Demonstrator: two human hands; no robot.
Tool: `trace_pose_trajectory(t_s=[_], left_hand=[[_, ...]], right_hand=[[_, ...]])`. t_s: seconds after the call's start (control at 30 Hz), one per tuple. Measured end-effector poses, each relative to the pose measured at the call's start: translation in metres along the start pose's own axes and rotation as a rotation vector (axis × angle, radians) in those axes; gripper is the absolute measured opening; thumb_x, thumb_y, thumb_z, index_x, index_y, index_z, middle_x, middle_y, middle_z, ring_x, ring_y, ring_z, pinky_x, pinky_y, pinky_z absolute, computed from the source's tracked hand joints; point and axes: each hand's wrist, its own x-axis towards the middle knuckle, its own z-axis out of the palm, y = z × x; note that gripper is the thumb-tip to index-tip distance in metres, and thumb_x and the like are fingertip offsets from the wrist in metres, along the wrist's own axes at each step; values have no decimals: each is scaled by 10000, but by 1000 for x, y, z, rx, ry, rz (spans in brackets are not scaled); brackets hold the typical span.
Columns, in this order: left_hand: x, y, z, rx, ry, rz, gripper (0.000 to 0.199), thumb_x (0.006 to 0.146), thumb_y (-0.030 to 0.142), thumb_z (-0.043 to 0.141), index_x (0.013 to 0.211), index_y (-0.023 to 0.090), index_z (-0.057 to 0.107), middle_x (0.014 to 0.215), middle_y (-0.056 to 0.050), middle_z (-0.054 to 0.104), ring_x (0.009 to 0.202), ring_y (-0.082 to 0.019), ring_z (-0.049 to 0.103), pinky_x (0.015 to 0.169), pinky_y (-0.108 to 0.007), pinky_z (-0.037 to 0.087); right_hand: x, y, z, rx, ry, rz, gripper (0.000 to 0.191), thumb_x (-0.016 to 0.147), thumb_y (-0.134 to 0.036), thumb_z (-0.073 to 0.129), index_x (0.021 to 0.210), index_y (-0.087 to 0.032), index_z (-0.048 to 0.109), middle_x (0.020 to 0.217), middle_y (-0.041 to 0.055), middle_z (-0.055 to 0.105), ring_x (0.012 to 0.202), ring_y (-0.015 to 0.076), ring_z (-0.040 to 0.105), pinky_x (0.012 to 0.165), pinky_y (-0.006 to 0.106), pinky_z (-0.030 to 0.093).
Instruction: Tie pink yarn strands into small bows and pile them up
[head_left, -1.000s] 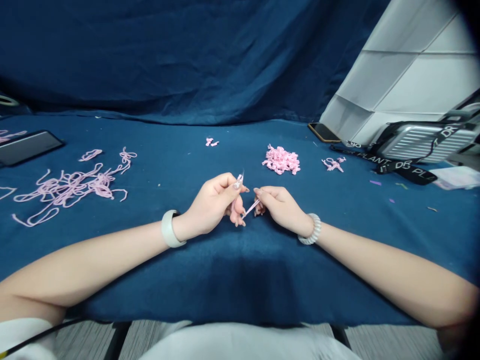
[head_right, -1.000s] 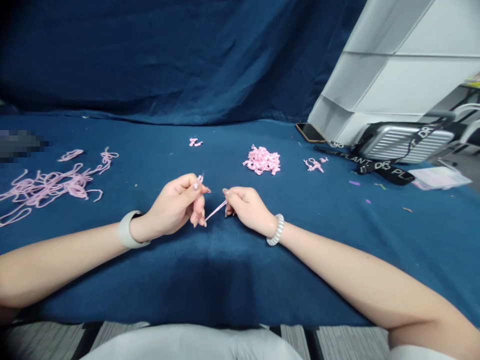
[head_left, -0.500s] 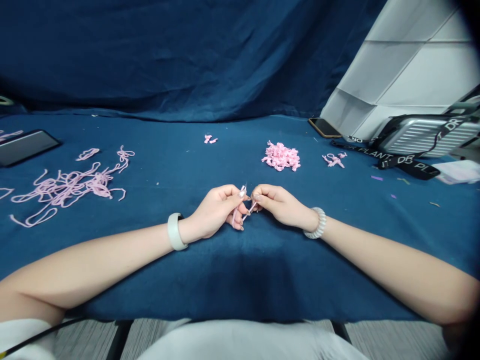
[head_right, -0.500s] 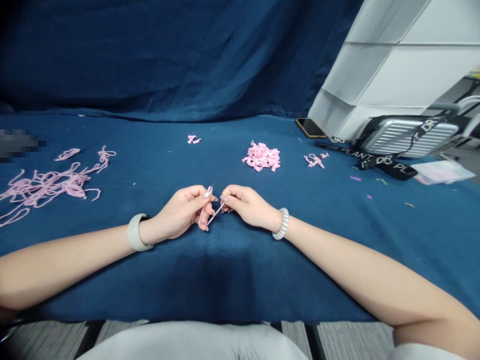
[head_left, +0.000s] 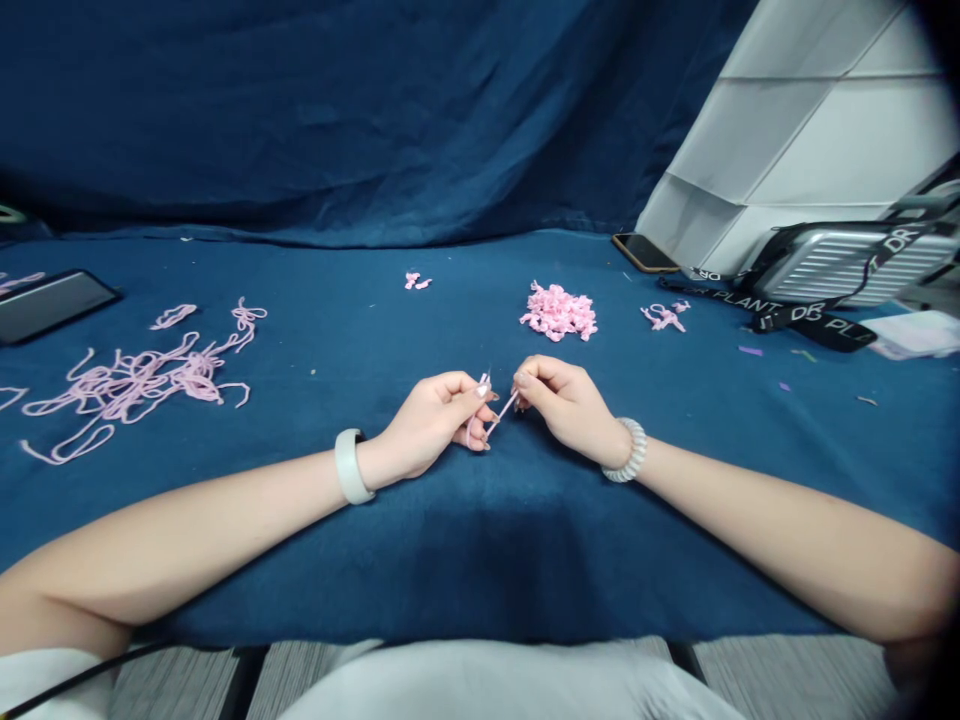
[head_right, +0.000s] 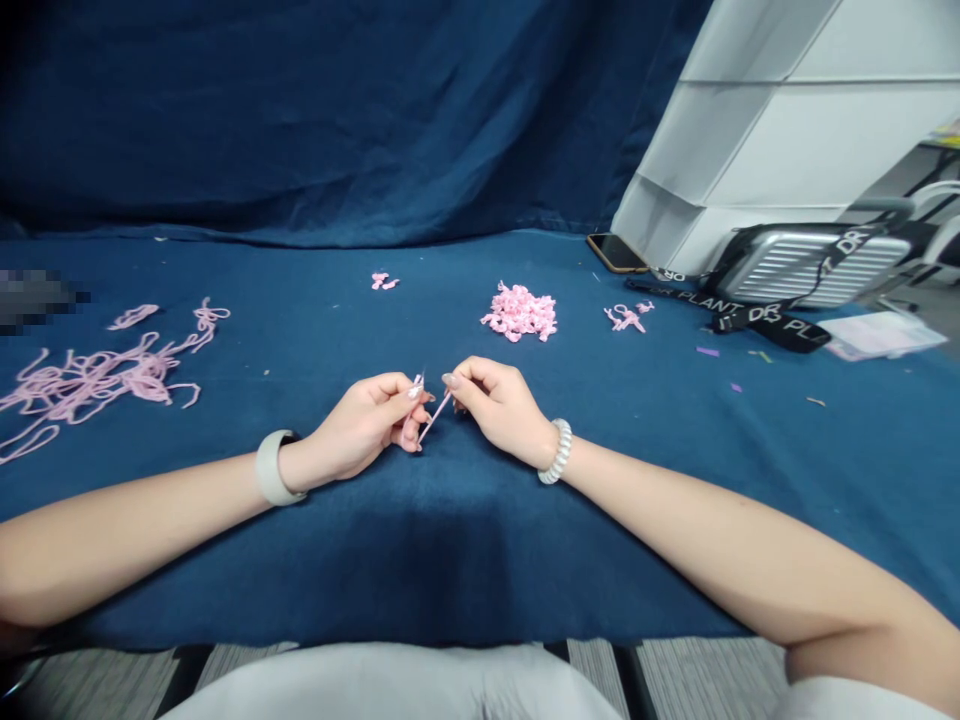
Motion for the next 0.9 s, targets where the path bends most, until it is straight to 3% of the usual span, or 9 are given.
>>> trace_pose_trajectory(t_s=[0.5,0.6,0.77,0.9], left_hand=[[0,1,0,97,-29,-25,256,744,355,689,745,111,612,641,-21,611,525,-84,590,470,-174,510],[1,5,0,-25,0,-44,235,752,328,688,789,105,625,629,-8,597,499,-69,569,489,-181,507],[1,7,-2,-166,43,-62,160,789,267,655,809,114,609,635,0,603,503,-65,570,500,-177,495],[-1,5,-2,-110,18,-31,206,790,319,654,816,120,603,644,-12,632,513,-83,598,508,-195,512]], right_hand=[[-2,0,0,-44,18,-89,317,874,-393,502,636,-183,494,635,4,523,583,112,469,594,264,389],[0,2,2,125,23,12,319,859,-448,514,679,-186,525,616,-4,532,570,112,496,590,262,415],[0,3,7,641,-32,232,257,813,-442,589,749,-193,575,695,-1,592,586,96,534,575,238,446],[1,2,8,732,-59,311,272,761,-443,647,720,-183,580,719,-2,607,591,85,535,599,236,465]])
